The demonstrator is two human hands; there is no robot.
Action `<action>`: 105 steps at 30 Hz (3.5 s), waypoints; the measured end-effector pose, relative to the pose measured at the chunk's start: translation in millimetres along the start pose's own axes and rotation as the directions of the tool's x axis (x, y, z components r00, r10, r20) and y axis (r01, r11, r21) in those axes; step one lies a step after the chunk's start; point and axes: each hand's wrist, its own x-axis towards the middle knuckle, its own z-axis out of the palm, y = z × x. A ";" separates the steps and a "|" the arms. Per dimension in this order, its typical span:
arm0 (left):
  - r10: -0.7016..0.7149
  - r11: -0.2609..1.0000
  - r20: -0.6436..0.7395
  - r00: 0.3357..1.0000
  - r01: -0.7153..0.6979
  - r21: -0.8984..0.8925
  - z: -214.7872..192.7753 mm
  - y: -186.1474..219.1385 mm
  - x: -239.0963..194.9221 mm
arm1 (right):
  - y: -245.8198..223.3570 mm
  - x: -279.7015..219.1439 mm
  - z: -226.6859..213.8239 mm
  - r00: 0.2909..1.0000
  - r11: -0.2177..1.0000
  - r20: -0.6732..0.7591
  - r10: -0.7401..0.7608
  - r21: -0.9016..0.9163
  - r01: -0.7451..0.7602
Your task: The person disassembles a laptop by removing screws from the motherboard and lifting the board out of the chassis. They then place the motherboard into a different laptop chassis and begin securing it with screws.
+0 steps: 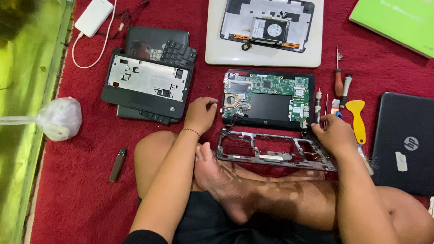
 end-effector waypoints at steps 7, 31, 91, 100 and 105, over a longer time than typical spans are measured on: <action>0.075 0.994 0.027 0.997 -0.072 -0.088 36.8 -39.0 30.7 | -6.4 0.5 -5.9 0.996 0.996 0.011 0.088 0.020 -0.088; 0.049 0.947 0.042 0.998 -0.033 -0.319 26.5 -7.7 29.9 | -10.1 38.2 17.6 0.990 0.723 -0.115 -0.081 0.677 0.138; -0.107 0.928 0.593 0.798 0.294 -0.228 44.0 -66.8 -7.6 | 36.2 -82.4 15.2 0.988 0.829 0.148 -0.034 0.556 -0.055; 0.062 0.712 0.367 0.928 0.217 -0.668 56.7 -43.2 22.0 | 22.8 -50.9 4.9 0.975 0.720 -0.172 -0.138 0.659 0.218; 0.109 0.682 0.151 0.982 0.036 -0.730 53.8 -25.7 67.5 | -48.0 -19.2 -36.3 0.930 0.758 -0.300 -0.211 0.550 0.349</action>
